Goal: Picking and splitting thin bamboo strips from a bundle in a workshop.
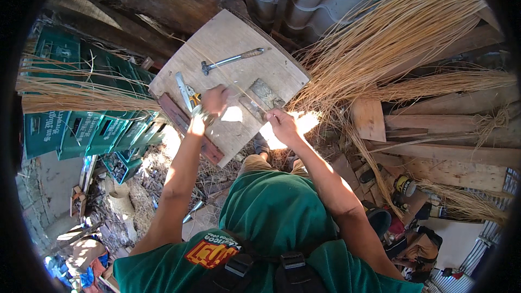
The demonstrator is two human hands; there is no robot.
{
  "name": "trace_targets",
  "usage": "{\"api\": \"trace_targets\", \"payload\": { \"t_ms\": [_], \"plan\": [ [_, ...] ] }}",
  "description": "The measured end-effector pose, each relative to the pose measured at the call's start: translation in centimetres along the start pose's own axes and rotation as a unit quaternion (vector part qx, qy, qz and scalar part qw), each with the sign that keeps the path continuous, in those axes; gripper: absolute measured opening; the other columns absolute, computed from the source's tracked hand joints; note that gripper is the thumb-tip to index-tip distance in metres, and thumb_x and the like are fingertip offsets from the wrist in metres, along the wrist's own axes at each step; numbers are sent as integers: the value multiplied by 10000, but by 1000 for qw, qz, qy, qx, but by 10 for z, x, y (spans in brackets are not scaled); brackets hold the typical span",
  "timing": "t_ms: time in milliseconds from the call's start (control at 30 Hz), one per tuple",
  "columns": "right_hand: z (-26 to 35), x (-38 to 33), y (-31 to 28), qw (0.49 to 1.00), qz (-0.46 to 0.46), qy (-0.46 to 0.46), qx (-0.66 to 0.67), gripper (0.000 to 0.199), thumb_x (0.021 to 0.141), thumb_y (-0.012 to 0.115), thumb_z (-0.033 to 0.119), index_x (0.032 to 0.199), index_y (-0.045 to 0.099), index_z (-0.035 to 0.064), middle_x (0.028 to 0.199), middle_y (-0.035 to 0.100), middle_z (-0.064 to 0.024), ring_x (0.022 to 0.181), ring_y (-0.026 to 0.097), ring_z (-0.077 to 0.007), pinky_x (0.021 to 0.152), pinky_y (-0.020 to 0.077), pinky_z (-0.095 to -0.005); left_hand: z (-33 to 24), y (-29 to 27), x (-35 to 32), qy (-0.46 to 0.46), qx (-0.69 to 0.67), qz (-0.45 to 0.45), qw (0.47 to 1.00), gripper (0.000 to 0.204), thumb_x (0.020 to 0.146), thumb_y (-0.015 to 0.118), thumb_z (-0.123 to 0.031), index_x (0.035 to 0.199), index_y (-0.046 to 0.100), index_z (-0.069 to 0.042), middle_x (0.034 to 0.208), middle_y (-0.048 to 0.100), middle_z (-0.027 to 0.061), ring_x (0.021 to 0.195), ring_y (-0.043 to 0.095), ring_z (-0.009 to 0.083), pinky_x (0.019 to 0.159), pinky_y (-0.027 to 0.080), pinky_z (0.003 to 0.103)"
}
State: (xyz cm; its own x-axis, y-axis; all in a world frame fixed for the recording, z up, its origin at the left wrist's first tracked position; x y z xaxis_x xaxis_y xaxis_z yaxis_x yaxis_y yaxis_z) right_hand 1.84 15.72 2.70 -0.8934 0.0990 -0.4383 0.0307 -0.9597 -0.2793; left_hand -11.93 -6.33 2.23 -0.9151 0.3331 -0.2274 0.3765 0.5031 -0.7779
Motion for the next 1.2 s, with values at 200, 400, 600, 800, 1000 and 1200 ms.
{"api": "trace_targets", "payload": {
  "t_ms": [200, 400, 600, 800, 1000, 1200],
  "plan": [
    [-21, 12, 0, 994, -40, -81, -67, 177, 909, 552, 185, 939, 638, 33, 649, 578, -53, 575, 531, -159, 560, 438, -321, 105, -84, -202, 7, 242, -263, 934, 246, 894, 568, -200, 1055, 598, -15, 953, 627, 249, 860, 612, 385, 744, 500, 427],
    [-25, 18, 3, 963, -29, -170, -205, 152, 888, 533, 163, 900, 611, 33, 690, 615, -148, 637, 619, -302, 636, 476, -417, 124, -67, -343, -417, 183, -98, 885, 492, 777, 707, -310, 1173, 597, -39, 956, 674, 226, 845, 677, 331, 720, 534, 410],
    [-37, 16, 18, 904, 11, -192, -383, 130, 894, 499, 142, 943, 548, 31, 639, 576, -232, 642, 598, -420, 600, 474, -485, -21, 12, -203, -212, -145, -62, 964, 376, 844, 662, -368, 964, 671, -12, 775, 677, 130, 703, 656, 224, 611, 485, 354],
    [-42, 25, 17, 955, -33, -156, -252, 150, 902, 506, 161, 878, 561, 24, 681, 593, -251, 671, 598, -448, 629, 479, -515, -9, 66, -34, -135, -640, -145, 742, 275, 905, 574, -276, 996, 625, -22, 735, 661, 70, 574, 602, 156, 556, 483, 287],
    [-47, 25, 13, 974, -51, -131, -178, 135, 902, 523, 152, 858, 567, 33, 706, 575, -229, 658, 568, -420, 604, 452, -474, -2, 67, 15, -231, -473, -29, 850, 144, 884, 620, -183, 938, 609, -50, 783, 668, 51, 402, 423, 61, 371, 328, 222],
    [-45, 12, -2, 981, -32, -107, -156, 99, 900, 509, 81, 863, 561, 5, 722, 563, -233, 649, 554, -383, 604, 442, -440, 11, 44, 28, -143, -566, -67, 809, 131, 898, 639, -184, 951, 608, -69, 822, 685, 60, 414, 435, 48, 356, 307, 202]
  ]
}}
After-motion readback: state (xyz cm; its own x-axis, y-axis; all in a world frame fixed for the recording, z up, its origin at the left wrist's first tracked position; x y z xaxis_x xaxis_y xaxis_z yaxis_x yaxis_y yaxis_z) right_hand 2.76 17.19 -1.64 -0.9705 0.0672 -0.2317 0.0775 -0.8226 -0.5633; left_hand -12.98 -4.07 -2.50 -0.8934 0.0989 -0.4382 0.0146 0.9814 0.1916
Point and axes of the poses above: each hand's wrist, its own x-axis towards the middle knuckle, its own y-axis out of the palm, z = x × y, the point moved 4 cm from there along x, towards the middle knuckle
